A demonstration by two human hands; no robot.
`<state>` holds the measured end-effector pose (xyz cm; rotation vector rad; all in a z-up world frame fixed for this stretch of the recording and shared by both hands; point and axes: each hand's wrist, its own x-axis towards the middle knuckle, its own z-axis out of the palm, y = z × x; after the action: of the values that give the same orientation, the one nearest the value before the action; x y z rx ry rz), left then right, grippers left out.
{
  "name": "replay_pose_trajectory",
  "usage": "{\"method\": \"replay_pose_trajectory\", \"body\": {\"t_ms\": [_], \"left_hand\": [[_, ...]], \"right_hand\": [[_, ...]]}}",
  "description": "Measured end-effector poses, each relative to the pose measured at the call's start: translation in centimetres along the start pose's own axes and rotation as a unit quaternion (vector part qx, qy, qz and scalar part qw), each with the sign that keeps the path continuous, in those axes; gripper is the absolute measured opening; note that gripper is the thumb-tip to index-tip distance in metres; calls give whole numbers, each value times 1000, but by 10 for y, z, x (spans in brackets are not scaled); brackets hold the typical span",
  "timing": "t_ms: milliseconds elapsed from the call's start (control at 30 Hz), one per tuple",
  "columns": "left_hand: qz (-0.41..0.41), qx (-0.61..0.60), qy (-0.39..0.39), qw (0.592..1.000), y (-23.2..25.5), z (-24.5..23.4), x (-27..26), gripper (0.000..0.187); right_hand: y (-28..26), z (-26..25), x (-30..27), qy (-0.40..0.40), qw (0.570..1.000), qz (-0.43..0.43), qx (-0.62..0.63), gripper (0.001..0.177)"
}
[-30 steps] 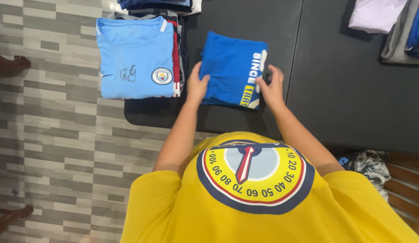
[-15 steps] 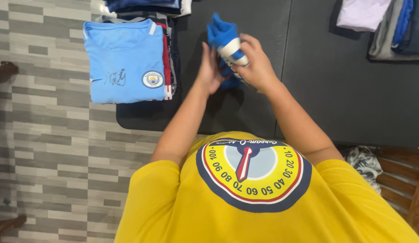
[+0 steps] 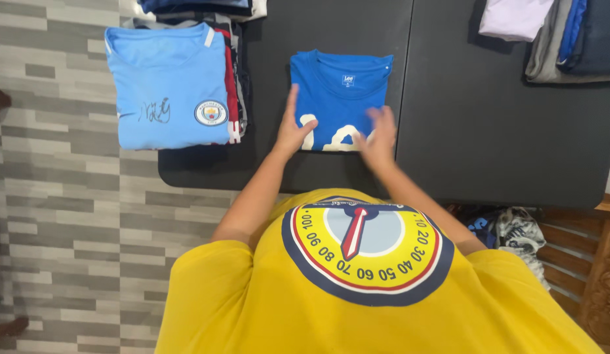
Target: The person folds multiple garments one by one on a dark table, including a black t-shirt, a red and black jersey, a light blue t-shirt, a royal blue t-shirt, a white tie-dye t-shirt, gray shorts, and navy shorts. Each item is smoothed, folded into a compact rectangle, and stacked on the table.
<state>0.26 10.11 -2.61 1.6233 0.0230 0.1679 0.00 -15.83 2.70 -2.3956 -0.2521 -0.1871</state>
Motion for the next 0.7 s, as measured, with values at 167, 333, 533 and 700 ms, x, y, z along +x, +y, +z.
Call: {"method": "replay_pose_trajectory", "body": {"t_ms": [167,333,533,700], "left_hand": [[-97,191,-20,977,37,18,15,68],[13,173,20,985,136,-24,42,57],[57,334,199,920,253,-170,33,48],[39,607,349,713,254,-215,19,56]], "right_hand": [[47,8,50,-62,812,377,440,65],[-23,-8,106,-255,553,481,631,63],[-179,28,149,-360,568,304,675,58],[-278,136,150,-368,590,303,652,56]]}}
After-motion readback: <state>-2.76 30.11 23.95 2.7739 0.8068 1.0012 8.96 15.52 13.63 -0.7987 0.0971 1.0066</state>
